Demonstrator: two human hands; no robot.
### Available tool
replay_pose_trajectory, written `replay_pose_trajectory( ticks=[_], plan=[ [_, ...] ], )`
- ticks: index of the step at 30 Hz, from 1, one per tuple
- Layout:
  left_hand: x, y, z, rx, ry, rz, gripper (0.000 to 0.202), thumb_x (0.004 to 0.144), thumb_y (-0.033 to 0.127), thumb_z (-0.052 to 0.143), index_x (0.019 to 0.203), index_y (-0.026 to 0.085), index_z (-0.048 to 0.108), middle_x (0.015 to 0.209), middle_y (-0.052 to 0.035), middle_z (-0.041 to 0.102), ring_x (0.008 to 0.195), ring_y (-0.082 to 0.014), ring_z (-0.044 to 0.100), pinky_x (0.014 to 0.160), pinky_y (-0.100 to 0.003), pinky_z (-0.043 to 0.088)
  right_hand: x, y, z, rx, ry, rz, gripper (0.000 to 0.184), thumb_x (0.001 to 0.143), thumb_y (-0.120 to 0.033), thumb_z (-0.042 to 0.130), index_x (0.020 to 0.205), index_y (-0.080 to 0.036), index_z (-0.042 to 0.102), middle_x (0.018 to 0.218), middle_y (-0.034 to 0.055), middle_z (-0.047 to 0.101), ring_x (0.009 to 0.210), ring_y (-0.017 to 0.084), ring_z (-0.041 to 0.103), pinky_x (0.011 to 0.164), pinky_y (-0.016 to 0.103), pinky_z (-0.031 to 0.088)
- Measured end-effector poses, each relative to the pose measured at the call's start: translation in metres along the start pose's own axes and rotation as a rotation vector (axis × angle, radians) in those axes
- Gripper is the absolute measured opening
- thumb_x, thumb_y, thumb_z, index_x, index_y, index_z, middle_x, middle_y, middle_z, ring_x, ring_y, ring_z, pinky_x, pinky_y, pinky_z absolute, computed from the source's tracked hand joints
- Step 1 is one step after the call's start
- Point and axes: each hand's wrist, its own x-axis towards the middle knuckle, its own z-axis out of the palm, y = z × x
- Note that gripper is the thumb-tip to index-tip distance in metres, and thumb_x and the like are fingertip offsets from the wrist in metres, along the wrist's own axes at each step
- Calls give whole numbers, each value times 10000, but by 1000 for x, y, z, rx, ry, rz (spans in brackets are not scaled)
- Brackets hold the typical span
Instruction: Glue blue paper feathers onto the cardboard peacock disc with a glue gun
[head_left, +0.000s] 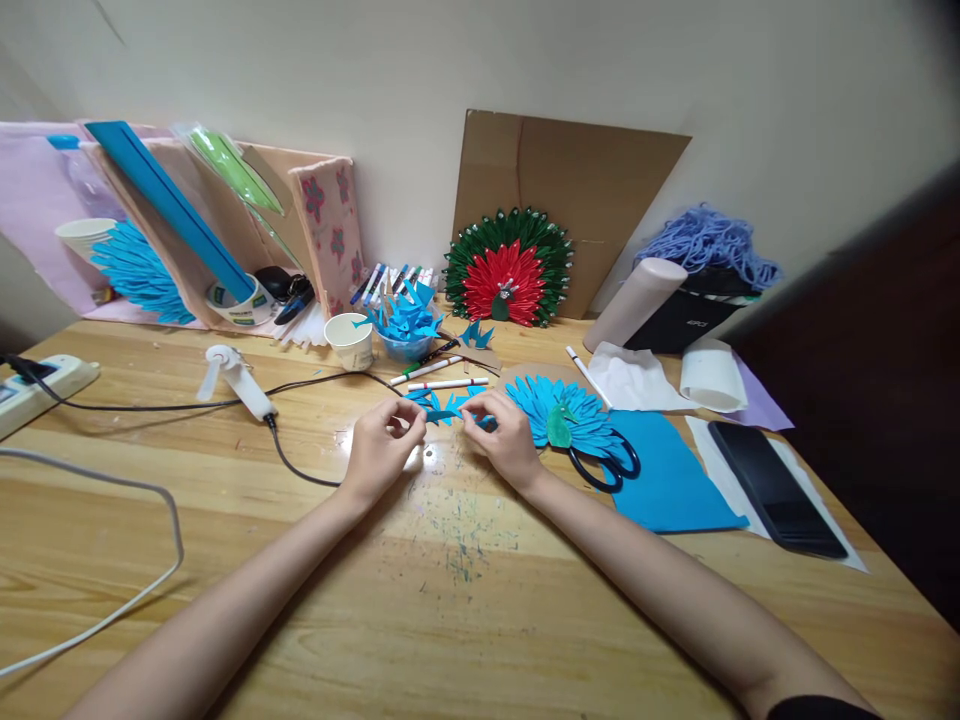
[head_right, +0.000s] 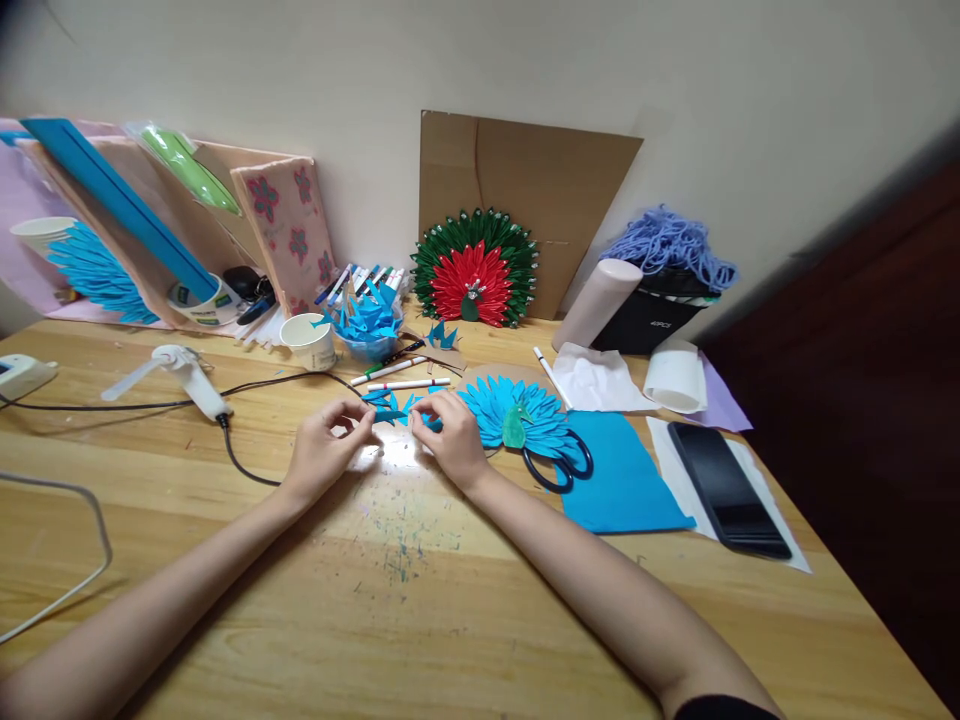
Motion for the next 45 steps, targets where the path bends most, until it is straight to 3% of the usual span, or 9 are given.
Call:
replay_pose_trajectory(
  ticks=[5,10,17,24,38,45],
  plan=[
    [-2,3,2,-209,-52,-155,250,747,393,593,773,144,582,716,-20,615,561,-131,606,520,-221,469,-1,-3,0,145,-68,45,133,810,-225,563,932,-185,598,886,44,603,742,135,577,670,279,504],
    [-7,4,6,-217,-136,-131,238,758,378,588,772,141,602,730,-33,628,617,-135,606,570,-228,479,-3,-6,1,197,-138,20,99,822,-227,558,899,-198,612,866,34,620,797,141,595,694,275,507],
    [-7,-2,9,-212,-217,-144,254,757,379,588,824,136,620,753,-59,656,673,-158,611,624,-251,474,-3,-6,1,182,-114,-15,59,819,-206,544,826,-198,602,809,26,619,754,137,591,653,268,502],
    [-6,-1,9,-249,-249,-130,234,769,362,569,775,136,630,732,-41,642,661,-138,580,614,-229,455,-2,-9,-1,61,-96,-90,42,777,-170,563,763,-207,578,748,23,623,736,164,562,675,318,472],
    [1,5,5,-405,-286,-341,246,688,369,624,682,124,639,595,-26,635,517,-119,566,528,-230,460,-8,-8,1,-237,-95,-348,82,799,-143,526,778,-190,590,796,63,631,777,182,539,679,307,463],
    [1,4,4,-433,-287,-343,256,683,371,646,688,115,640,599,-26,645,532,-123,586,551,-233,477,-8,-11,1,-262,-116,-386,104,824,-156,505,794,-177,602,813,72,633,791,181,541,699,307,457]
  ],
)
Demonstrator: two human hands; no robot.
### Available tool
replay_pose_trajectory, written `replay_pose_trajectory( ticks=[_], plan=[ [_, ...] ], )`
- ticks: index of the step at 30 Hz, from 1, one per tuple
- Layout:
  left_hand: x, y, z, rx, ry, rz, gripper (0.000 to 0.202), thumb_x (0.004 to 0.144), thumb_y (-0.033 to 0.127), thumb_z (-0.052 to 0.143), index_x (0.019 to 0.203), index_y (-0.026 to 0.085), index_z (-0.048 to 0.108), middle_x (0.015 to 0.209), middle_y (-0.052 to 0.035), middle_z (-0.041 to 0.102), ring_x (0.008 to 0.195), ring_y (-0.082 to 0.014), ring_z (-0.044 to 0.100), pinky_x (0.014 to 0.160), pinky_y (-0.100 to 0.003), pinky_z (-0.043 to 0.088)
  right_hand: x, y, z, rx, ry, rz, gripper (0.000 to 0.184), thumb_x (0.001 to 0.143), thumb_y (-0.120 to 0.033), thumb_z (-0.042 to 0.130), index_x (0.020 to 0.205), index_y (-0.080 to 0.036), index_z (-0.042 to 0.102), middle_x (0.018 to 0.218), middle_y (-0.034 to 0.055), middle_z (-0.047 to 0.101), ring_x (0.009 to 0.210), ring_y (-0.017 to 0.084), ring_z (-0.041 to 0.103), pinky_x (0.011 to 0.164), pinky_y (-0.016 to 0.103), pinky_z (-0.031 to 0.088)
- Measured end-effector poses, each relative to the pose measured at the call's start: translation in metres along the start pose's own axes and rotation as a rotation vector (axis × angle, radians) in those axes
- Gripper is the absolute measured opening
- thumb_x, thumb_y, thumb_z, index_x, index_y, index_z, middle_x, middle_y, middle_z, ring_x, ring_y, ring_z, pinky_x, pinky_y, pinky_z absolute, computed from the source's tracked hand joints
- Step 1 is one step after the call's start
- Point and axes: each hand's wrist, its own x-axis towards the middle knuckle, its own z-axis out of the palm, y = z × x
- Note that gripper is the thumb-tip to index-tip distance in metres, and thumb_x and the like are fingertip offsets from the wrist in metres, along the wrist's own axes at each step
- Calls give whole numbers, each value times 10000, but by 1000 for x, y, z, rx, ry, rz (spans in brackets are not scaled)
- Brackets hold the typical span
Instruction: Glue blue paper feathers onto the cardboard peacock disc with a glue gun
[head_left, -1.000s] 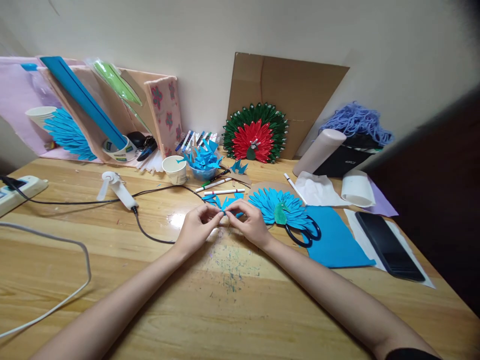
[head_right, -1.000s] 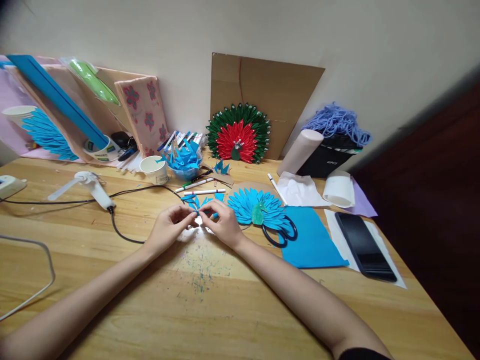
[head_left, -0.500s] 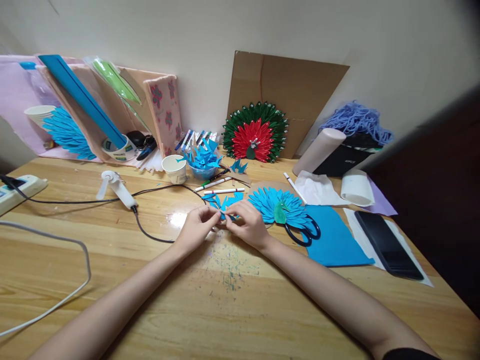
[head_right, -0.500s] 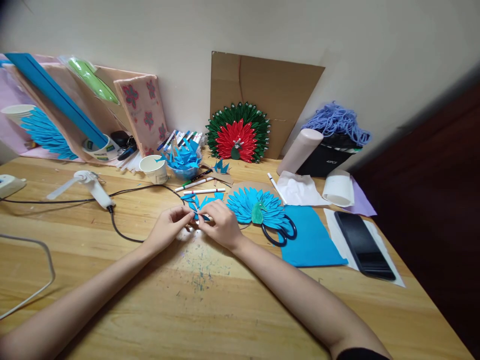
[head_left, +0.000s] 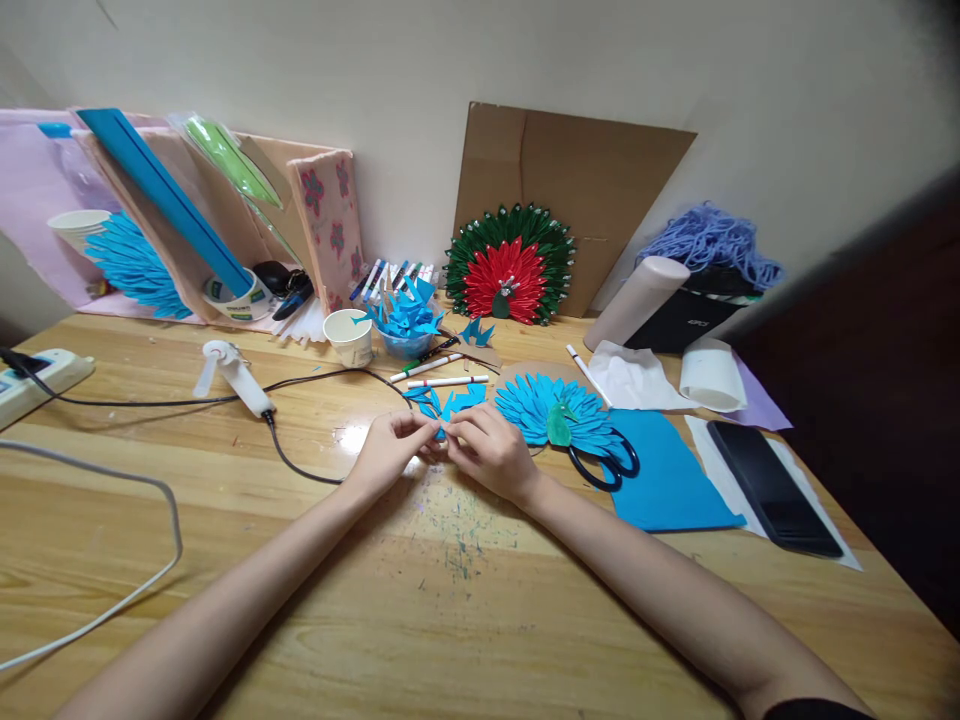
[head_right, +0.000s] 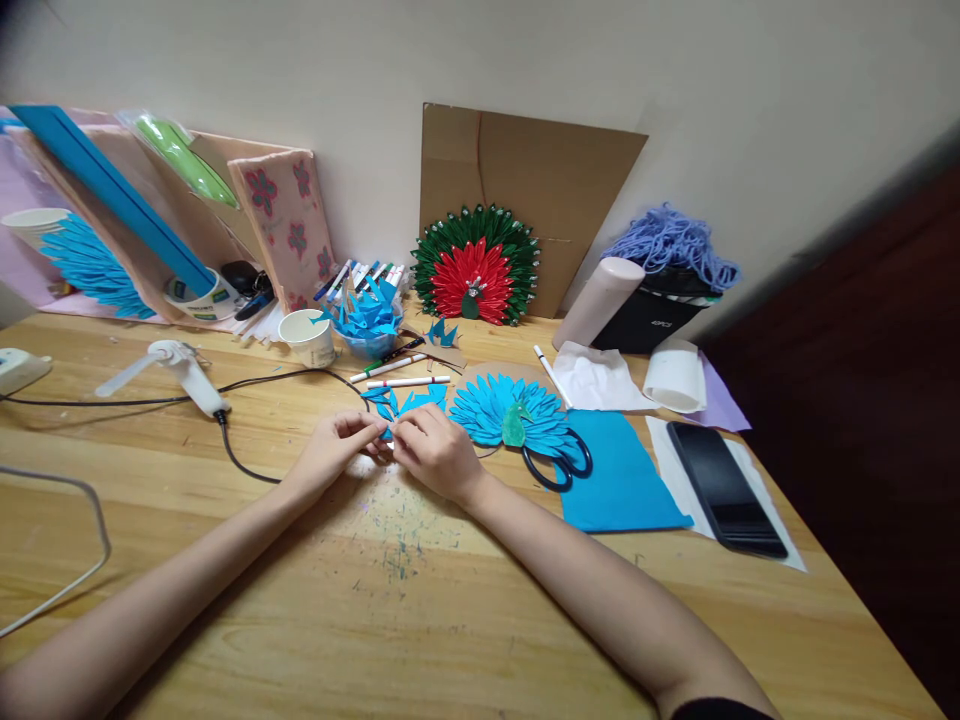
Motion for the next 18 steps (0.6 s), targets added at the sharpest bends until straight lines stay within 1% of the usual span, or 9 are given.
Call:
replay_pose_trajectory(
  ticks=[3,5,7,9,11,14,18],
  plan=[
    [-1,-2,0,34,44,30,259,693,367,647,704,109,636,612,-27,641,541,-122,584,542,-226,474,1,0,0,113,-5,91,90,827,-175,521,873,-170,599,831,62,637,806,179,550,725,315,454],
    [-2,-4,0,74,63,63,268,713,375,633,737,108,636,649,-38,647,574,-132,596,551,-230,479,2,0,0,219,-21,195,93,828,-198,533,894,-176,594,818,48,632,781,167,559,715,306,458],
    [-2,-6,0,130,70,106,275,742,383,607,772,112,637,700,-52,656,626,-149,615,581,-242,489,4,1,0,326,-40,306,69,825,-213,541,860,-181,591,800,38,619,743,150,564,669,279,466],
    [-3,-7,-1,207,78,158,272,769,382,581,799,118,640,746,-61,663,670,-161,627,617,-255,495,5,3,0,415,-60,383,52,819,-214,546,812,-182,586,789,31,608,724,139,567,628,254,466],
    [-4,-7,-1,298,85,213,261,789,372,561,812,124,642,771,-63,668,685,-162,629,639,-257,492,5,5,1,479,-77,423,55,814,-214,546,786,-181,581,778,26,604,727,136,569,620,244,463],
    [-5,-6,-2,420,91,279,252,814,358,534,812,131,643,759,-56,668,670,-154,622,639,-254,485,5,8,2,549,-95,458,74,817,-224,539,773,-180,578,766,19,601,724,131,567,623,238,457],
    [-6,-4,-3,536,89,369,223,837,322,510,816,143,641,772,-49,663,689,-146,615,657,-252,483,6,9,3,594,-108,483,90,812,-227,537,750,-174,575,738,12,591,695,125,551,618,236,439]
  ],
)
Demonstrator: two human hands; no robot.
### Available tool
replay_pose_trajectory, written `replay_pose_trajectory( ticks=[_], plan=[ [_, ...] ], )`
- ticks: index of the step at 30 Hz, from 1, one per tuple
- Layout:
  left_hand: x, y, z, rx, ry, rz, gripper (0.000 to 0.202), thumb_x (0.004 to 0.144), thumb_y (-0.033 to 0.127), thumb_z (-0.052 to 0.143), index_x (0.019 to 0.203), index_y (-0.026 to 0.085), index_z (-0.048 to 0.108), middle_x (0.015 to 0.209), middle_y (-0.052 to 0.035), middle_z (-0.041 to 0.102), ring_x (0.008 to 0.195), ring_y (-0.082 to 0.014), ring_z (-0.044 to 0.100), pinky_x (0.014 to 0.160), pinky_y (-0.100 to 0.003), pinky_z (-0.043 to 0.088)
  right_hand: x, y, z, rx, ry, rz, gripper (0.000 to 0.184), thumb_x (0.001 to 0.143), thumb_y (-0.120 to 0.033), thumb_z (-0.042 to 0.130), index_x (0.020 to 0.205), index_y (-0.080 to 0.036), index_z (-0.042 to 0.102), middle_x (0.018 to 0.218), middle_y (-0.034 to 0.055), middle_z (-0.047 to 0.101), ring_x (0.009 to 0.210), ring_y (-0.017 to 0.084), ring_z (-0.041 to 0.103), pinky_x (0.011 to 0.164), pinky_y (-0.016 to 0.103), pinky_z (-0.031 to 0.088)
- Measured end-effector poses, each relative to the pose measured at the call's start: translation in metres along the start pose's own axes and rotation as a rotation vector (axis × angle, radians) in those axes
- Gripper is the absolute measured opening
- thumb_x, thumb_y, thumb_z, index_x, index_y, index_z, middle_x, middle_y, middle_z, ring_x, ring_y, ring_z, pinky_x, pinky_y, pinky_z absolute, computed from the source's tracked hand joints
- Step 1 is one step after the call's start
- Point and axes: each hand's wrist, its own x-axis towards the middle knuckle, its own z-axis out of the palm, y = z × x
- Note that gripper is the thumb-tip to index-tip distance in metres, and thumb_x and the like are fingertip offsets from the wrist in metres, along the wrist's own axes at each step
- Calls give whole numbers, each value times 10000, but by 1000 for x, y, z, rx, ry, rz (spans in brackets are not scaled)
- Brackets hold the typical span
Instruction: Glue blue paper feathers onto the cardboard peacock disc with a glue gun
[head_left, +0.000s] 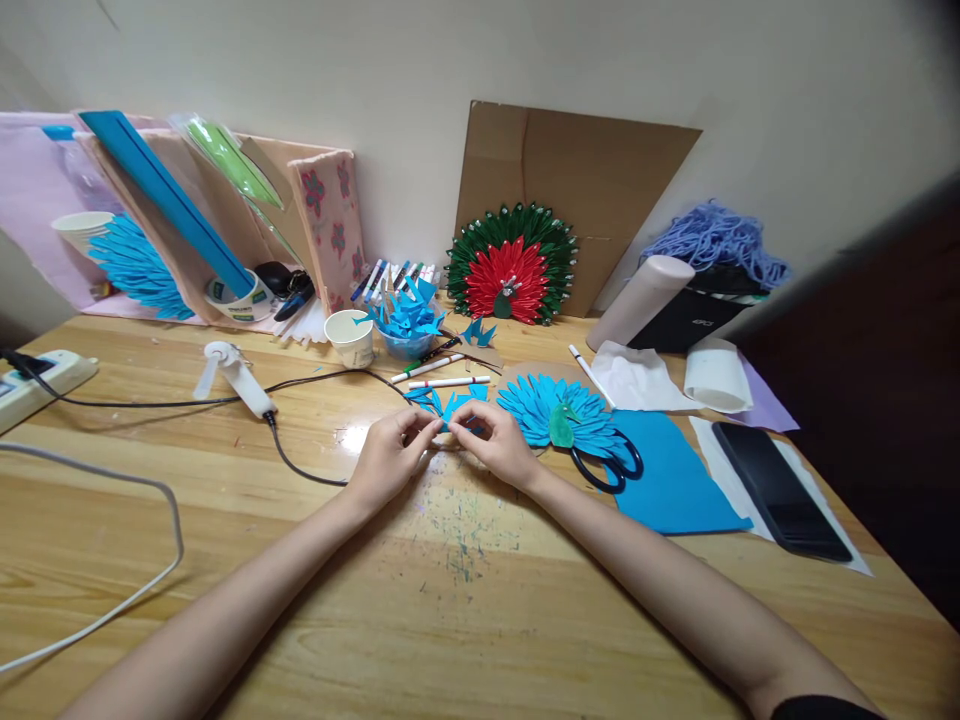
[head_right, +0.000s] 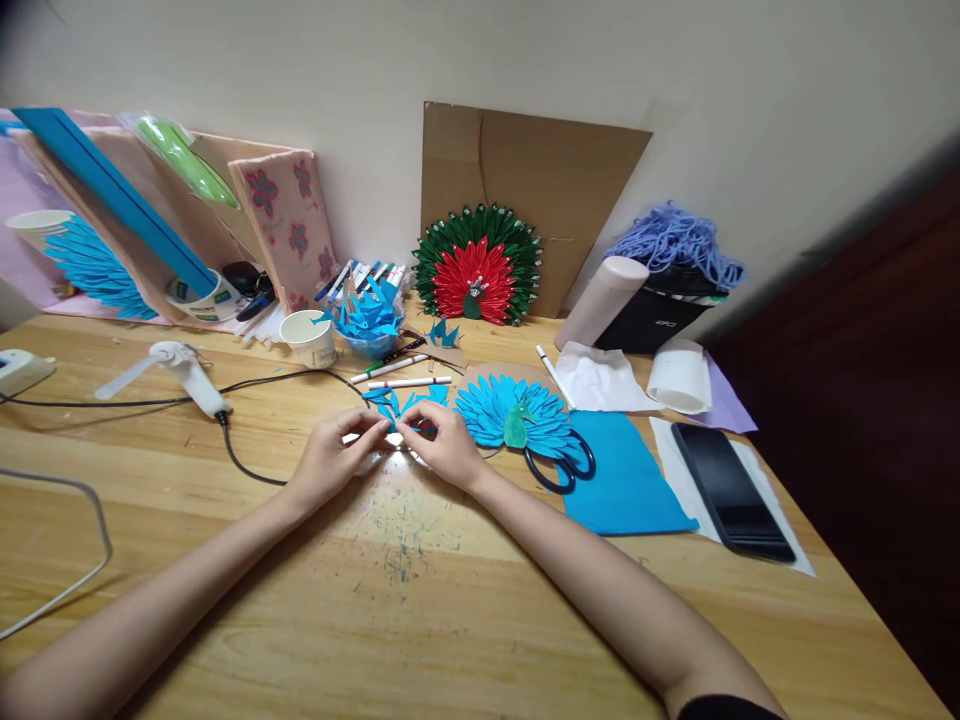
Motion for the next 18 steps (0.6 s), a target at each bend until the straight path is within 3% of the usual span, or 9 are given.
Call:
replay_pose_trajectory(
  ticks=[5,9,18],
  plan=[
    [1,0,-5,92,16,225,176,816,202,554,976,195,628,920,-38,666,813,-132,614,740,-246,477,1,1,0,77,-31,57,109,802,-245,539,735,-165,569,717,10,578,649,117,532,594,236,422],
    [2,-5,-7,181,-5,385,171,809,142,557,942,199,648,888,-35,668,807,-123,610,720,-231,474,1,1,0,136,-83,111,128,795,-282,545,746,-166,565,712,8,573,636,118,531,594,243,424],
    [4,-8,-12,344,11,487,146,820,159,547,930,167,642,851,-53,671,752,-132,617,678,-233,488,1,3,0,273,-118,149,152,802,-318,554,753,-174,545,717,-2,553,649,119,556,611,250,445]
  ],
)
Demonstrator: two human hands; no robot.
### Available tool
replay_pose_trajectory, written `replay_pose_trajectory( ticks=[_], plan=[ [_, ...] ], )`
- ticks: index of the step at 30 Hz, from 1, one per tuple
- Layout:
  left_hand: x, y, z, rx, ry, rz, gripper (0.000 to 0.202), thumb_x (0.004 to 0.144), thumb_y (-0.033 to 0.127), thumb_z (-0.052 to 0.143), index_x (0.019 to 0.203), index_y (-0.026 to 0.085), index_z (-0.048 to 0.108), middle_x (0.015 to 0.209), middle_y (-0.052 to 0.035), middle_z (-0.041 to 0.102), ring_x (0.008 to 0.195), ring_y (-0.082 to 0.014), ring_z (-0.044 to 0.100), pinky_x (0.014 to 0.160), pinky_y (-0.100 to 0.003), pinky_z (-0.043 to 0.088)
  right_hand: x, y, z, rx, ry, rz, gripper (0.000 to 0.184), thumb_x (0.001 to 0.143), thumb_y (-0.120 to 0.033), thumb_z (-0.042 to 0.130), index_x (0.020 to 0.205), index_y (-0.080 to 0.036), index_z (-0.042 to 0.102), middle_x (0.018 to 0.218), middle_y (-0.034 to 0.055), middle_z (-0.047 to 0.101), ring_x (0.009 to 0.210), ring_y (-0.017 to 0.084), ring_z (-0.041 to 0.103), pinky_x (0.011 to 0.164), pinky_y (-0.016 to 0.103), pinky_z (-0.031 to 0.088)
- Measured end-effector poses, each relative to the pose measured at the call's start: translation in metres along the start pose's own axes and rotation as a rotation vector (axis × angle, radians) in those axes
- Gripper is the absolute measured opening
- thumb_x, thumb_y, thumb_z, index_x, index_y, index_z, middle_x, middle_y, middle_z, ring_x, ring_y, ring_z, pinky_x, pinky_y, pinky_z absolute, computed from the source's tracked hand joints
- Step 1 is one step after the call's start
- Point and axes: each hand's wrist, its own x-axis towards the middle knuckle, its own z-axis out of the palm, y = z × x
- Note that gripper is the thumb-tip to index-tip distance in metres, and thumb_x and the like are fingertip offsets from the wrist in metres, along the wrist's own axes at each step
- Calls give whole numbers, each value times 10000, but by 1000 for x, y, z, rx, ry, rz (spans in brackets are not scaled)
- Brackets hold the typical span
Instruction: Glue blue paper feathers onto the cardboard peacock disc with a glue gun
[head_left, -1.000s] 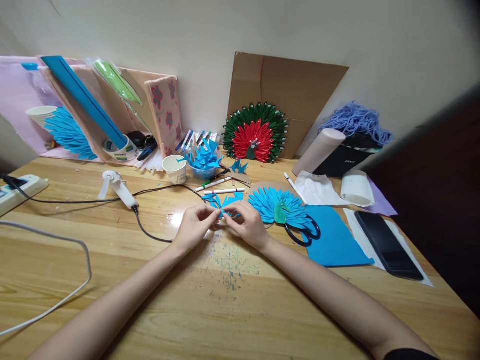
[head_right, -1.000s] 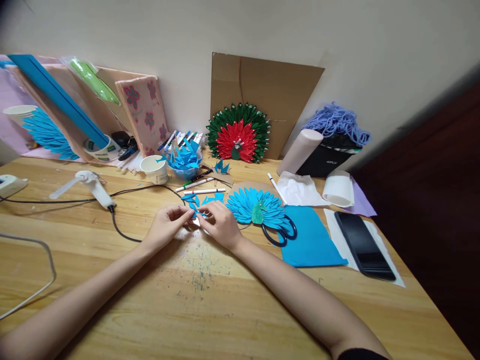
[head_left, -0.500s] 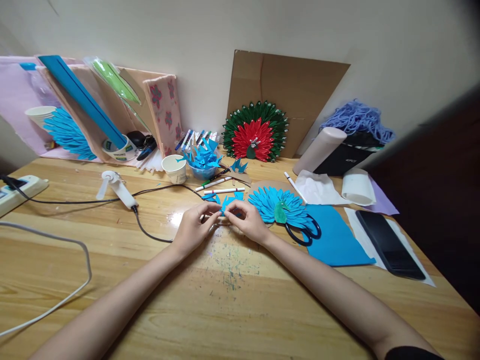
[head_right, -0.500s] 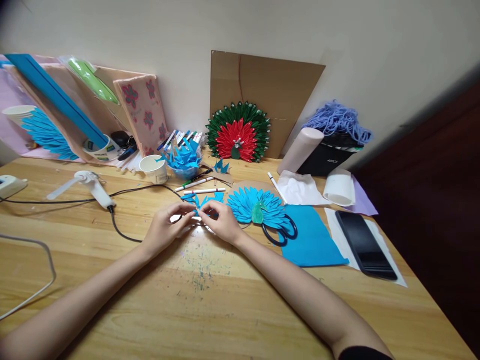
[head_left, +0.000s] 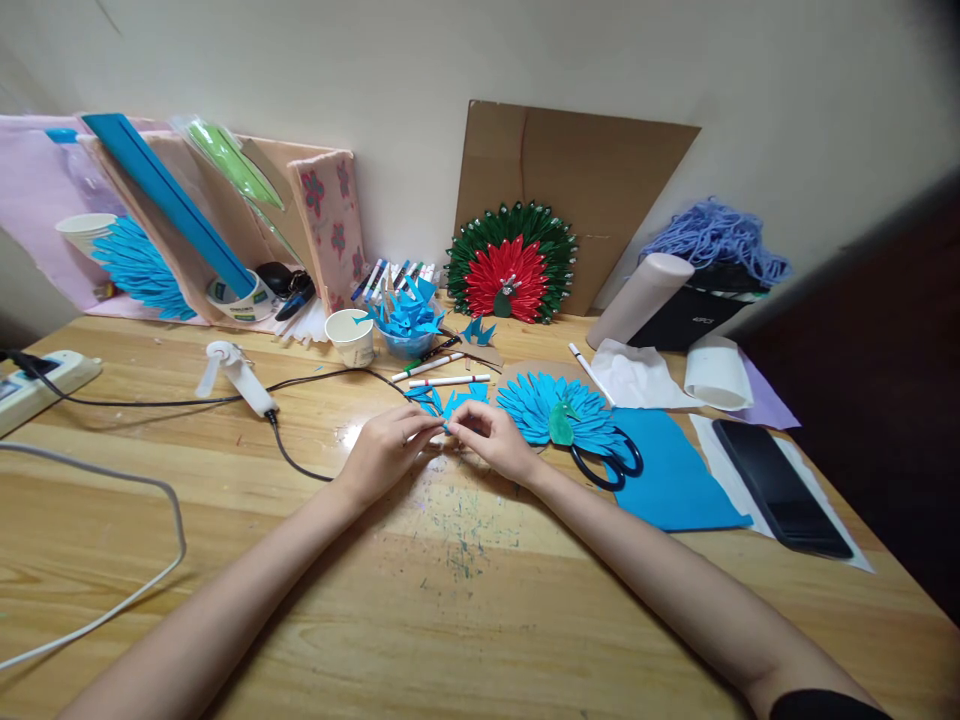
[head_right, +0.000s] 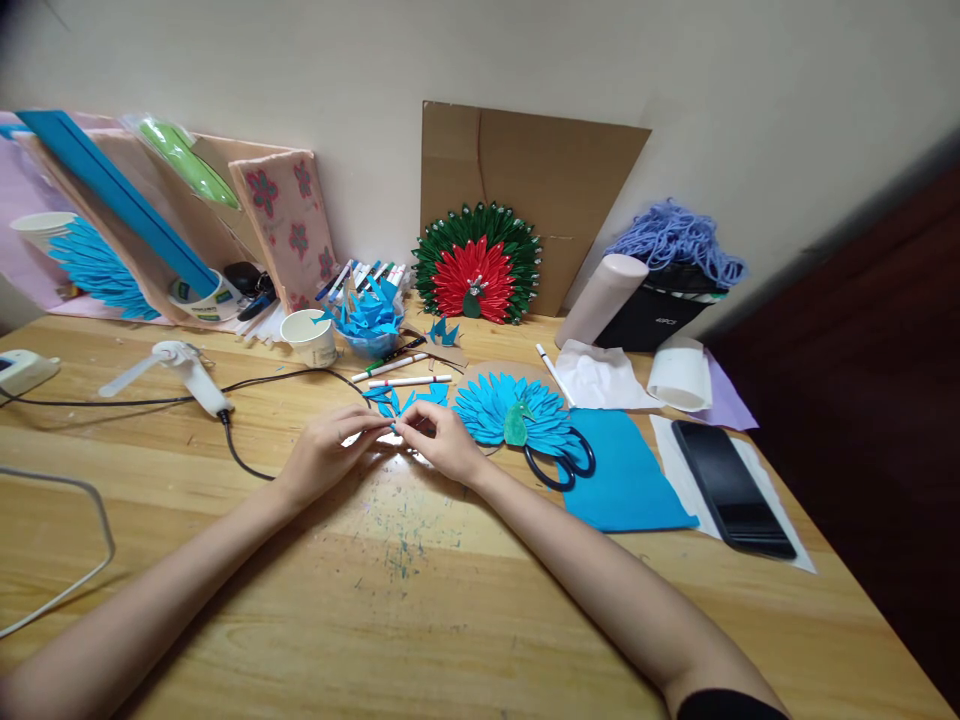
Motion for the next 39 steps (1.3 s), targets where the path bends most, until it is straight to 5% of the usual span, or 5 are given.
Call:
replay_pose_trajectory(
  ticks=[9,16,21,27,39],
  plan=[
    [0,-2,0,43,8,72,152,826,194,543,944,161,633,834,-59,662,726,-129,608,648,-231,486,1,4,-1,45,-27,9,172,816,-333,544,770,-167,542,728,-2,541,651,110,554,605,239,454],
    [1,2,-2,45,-33,-2,156,845,202,509,917,170,643,848,-59,672,746,-133,618,680,-238,485,0,0,0,-55,21,-29,160,828,-325,525,776,-174,540,735,1,557,661,112,568,594,235,468],
    [2,5,-3,3,-29,-93,148,837,216,517,857,177,659,823,-53,669,733,-141,616,664,-241,473,-6,-8,3,-307,168,-217,143,784,-256,587,917,-204,581,895,41,625,841,159,591,712,289,489],
    [4,8,-5,-39,-57,-142,160,836,249,517,812,180,660,809,-46,669,730,-144,612,671,-242,464,-8,-8,4,-494,164,-358,116,830,-213,541,910,-217,624,862,35,649,845,165,574,763,318,451],
    [3,11,-3,-35,-103,-186,108,804,223,525,765,177,615,750,-23,635,685,-131,568,628,-239,427,-7,-7,6,-507,171,-332,51,789,-190,566,790,-206,614,786,42,640,776,179,571,713,327,450]
  ],
)
